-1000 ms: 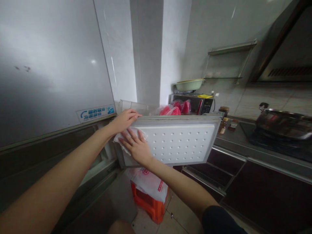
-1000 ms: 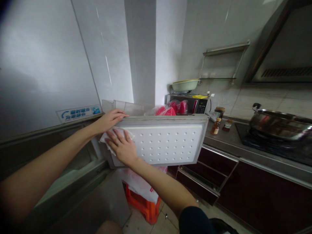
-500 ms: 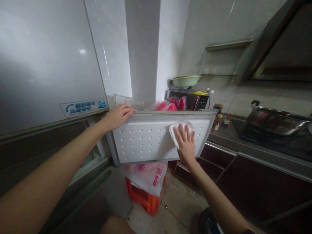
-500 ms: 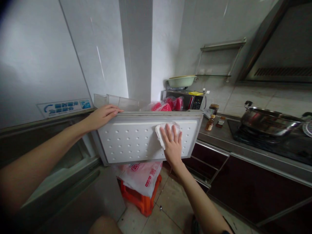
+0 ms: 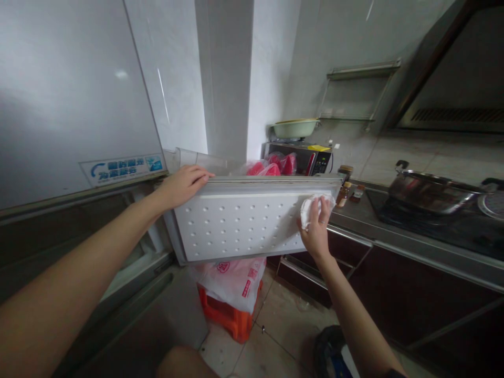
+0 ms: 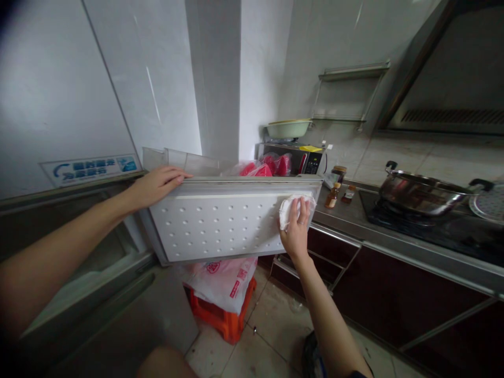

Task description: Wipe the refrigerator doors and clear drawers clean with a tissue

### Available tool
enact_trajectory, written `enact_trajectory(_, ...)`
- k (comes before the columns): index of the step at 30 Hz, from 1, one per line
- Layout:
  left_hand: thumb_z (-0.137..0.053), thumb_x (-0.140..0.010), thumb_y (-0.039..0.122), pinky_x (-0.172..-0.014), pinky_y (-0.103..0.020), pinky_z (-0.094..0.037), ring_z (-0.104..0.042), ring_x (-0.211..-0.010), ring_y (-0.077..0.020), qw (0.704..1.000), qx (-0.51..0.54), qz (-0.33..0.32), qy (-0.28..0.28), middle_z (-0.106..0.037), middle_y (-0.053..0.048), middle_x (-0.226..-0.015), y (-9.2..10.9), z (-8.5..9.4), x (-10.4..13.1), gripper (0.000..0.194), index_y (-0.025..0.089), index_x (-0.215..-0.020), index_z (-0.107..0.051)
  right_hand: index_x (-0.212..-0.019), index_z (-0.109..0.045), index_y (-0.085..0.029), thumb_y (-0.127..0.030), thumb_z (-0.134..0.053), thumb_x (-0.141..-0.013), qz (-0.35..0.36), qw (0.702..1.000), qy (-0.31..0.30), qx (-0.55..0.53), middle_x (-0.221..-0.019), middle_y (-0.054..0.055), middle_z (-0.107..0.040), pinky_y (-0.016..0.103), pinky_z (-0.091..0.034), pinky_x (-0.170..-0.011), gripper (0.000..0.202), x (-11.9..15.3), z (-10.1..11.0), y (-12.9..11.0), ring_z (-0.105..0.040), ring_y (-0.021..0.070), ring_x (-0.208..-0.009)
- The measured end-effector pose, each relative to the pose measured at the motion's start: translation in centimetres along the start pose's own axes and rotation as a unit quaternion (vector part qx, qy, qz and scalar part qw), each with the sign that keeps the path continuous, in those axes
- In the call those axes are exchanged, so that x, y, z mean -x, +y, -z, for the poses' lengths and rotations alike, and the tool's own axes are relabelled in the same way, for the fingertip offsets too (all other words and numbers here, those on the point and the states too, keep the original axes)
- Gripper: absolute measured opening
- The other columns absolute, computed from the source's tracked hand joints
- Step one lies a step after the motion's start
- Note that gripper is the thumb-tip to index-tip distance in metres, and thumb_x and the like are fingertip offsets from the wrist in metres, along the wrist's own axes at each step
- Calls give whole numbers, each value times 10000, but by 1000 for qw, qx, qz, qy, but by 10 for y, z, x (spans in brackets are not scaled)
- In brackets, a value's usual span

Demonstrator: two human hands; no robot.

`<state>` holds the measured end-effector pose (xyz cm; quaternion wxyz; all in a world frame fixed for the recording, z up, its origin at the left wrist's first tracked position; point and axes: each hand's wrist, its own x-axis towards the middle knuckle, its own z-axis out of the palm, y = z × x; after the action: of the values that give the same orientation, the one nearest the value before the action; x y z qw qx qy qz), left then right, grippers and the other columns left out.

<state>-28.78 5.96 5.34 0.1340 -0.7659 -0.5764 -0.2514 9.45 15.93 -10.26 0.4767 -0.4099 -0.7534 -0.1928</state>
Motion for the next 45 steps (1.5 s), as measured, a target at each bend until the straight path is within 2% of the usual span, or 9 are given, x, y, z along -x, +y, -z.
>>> enact_trajectory(5, -297, -949, 369, -1056, -418, -379, -533, -1156, -265, 1000, -7, 10, -5, -640, -150, -1214, 6, 3, 3, 509, 83, -1198, -636, -1546, -71, -254, -294, -496, -909, 31, 1000, -5, -1, -1618, 106, 89, 574, -283, -1136, 767, 2, 4, 16, -51, 351, -1489)
enact_trajectory(10, -298, -952, 355, -1058, -417, -376, -533, -1154, -260, 1000, -3, 13, -8, -638, -153, -1208, 8, 4, 4, 502, 80, -1208, -631, -1546, 3, -251, -194, -357, -956, 26, 999, 21, 40, -1626, 89, 112, 598, -238, -1143, 693, 0, -7, 24, 19, 328, -1492)
enact_trajectory(16, -282, -922, 409, -1031, -441, -408, -559, -1133, -281, 1000, 10, 6, 5, -645, -151, -1164, 4, 1, 2, 549, 94, -1170, -657, -1549, -53, -207, -192, -338, -966, 1, 995, 77, 59, -1632, 102, -14, 559, -227, -1167, 649, -6, -14, 20, -49, 287, -1497)
enact_trajectory(21, -276, -922, 403, -1027, -447, -419, -567, -1131, -285, 1000, 22, 4, 10, -652, -159, -1151, 2, -1, 0, 545, 84, -1131, -666, -1547, -55, -254, -95, -297, -925, -1, 995, 104, 2, -1636, 54, 18, 614, -174, -1160, 686, -8, -21, 8, 0, 271, -1500)
enact_trajectory(25, -271, -923, 399, -1026, -441, -422, -574, -1131, -279, 1000, 26, 5, 12, -659, -158, -1169, 1, -1, 0, 540, 85, -1127, -662, -1540, -13, -307, -76, -291, -922, -2, 995, 93, -41, -1629, 29, 105, 651, -161, -1141, 716, -4, -38, -27, 55, 285, -1495)
enact_trajectory(30, -268, -920, 387, -1027, -430, -423, -582, -1142, -280, 999, 28, 18, 3, -665, -164, -1189, 6, 1, 1, 545, 73, -1143, -654, -1538, 24, -285, -151, -343, -960, 54, 995, 30, -74, -1619, 62, 135, 623, -169, -1152, 699, 7, -62, -113, 61, 300, -1492)
enact_trajectory(36, -250, -925, 398, -1038, -401, -416, -581, -1156, -253, 999, 32, 26, -1, -672, -136, -1210, 9, 2, 1, 543, 103, -1138, -653, -1534, -176, -172, -178, -336, -976, 229, 965, -94, -92, -1593, 62, -244, 521, -126, -1203, 581, -3, -71, -207, 16, 237, -1500)
enact_trajectory(39, -249, -926, 401, -1047, -373, -407, -580, -1162, -235, 999, 38, 32, -6, -669, -130, -1223, 10, 4, 1, 546, 102, -1145, -649, -1514, -251, -168, -160, -322, -978, 297, 943, -104, -110, -1587, 41, -266, 521, -135, -1206, 541, -24, -69, -228, -60, 237, -1498)
enact_trajectory(45, -275, -936, 389, -1041, -349, -410, -574, -1182, -213, 996, 50, 70, -23, -652, -84, -1276, 14, 7, 2, 494, 157, -1179, -636, -1493, -286, -124, -158, -350, -976, 359, 918, -109, -125, -1566, 95, -312, 533, -174, -1201, 522, -52, -66, -239, -139, 259, -1487)
